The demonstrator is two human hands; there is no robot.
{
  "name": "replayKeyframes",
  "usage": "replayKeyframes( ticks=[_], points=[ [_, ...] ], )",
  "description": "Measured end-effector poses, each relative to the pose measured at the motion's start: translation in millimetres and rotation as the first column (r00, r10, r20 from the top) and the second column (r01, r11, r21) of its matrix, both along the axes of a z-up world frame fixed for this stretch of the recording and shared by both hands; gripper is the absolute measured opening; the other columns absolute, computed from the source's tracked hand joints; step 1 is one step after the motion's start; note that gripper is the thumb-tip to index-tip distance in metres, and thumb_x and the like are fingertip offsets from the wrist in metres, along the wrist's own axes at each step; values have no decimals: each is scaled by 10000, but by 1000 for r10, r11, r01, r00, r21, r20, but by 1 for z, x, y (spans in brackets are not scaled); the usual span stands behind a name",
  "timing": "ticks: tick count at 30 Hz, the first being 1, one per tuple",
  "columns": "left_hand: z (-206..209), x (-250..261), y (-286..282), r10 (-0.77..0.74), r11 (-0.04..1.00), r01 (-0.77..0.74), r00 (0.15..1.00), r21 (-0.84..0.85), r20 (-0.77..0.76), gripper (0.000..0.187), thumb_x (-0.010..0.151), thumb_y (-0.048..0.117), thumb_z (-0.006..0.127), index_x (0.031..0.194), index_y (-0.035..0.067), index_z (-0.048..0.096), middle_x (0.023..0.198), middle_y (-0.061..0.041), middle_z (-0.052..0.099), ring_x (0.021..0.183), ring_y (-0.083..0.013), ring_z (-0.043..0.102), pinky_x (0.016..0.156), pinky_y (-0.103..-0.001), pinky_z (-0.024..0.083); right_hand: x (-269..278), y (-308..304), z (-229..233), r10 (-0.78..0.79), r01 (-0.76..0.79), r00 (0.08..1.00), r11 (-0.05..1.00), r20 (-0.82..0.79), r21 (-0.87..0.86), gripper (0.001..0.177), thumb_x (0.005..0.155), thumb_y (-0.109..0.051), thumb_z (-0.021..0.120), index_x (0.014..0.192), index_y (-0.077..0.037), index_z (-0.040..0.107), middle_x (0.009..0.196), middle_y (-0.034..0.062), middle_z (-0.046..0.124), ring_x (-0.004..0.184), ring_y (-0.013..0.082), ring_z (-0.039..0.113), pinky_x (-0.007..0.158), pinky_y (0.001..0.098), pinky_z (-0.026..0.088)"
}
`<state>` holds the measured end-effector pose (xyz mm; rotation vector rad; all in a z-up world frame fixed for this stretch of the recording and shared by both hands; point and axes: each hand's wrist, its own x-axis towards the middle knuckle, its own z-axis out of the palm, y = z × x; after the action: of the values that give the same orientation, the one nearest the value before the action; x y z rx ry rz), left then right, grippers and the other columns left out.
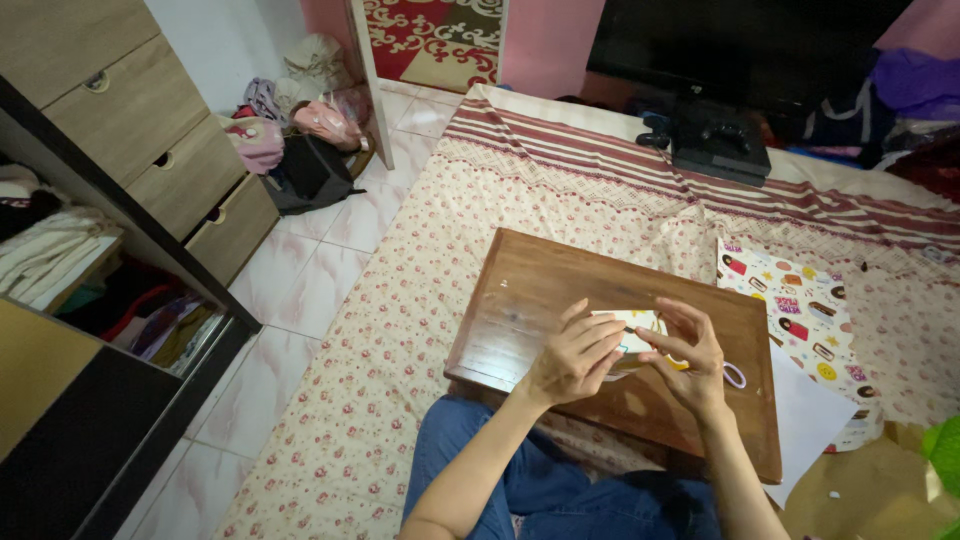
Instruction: The person wraps a small box with patterned paper, folds the edges, and secures them with tape. They use scissors to cut the tape and a ribbon to tie the box. The wrapped box is placed on a small wooden table.
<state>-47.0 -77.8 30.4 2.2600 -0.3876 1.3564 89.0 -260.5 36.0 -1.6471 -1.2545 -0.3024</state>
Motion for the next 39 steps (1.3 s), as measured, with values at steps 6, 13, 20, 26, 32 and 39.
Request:
replayKeyframes(
  ticks=[6,13,20,26,32,39],
  points=[
    [8,0,-16,80,993,-76,996,93,-34,352,955,147,720,1249,-43,683,1153,-122,651,1144,-258,633,1212,-502,356,-3,2,4,-42,41,999,998,-33,-49,362,768,-126,847,1122,-157,781,1444,122,570,1326,251,605,1119,368,537],
    [6,5,-19,142,979,-134,989,153,-43,377,923,110,680,1263,-51,662,1140,-129,637,1150,-277,616,1219,-539,361,46,-66,-14,-61,165,910,961,-411,223,584,920,-161,762,1453,-136,524,1480,97,524,1321,176,556,1090,283,479],
    [4,11,-19,143,983,-136,989,123,-44,370,922,93,666,1260,-55,646,1168,-149,634,1156,-310,609,1211,-575,352,92,-94,-104,-538,390,782,817,-315,-425,575,886,-208,804,1412,-52,633,1187,165,699,1050,239,707,882,337,582],
    [5,10,-19,141,989,-136,985,60,-102,377,935,123,680,1290,0,642,1204,-123,620,1201,-295,586,1228,-609,309,77,-66,-107,-497,484,865,784,75,-388,956,641,-441,940,1397,-5,550,1359,213,554,1249,381,560,1031,476,478],
    [10,5,-22,186,982,-180,978,63,-96,364,952,152,687,1295,37,647,1260,-81,619,1261,-272,562,1243,-636,250,42,-51,-95,-605,574,793,700,74,-425,859,632,-439,926,1316,-24,613,1372,201,518,1283,381,474,1059,536,381],
    [15,-2,-29,264,962,-256,961,96,-81,427,948,222,702,1327,35,640,1407,-112,606,1345,-298,537,1234,-642,227,45,-51,-95,-561,550,826,779,57,-301,617,653,-334,924,1151,-55,689,1292,134,609,1192,327,579,975,475,476]
  ],
)
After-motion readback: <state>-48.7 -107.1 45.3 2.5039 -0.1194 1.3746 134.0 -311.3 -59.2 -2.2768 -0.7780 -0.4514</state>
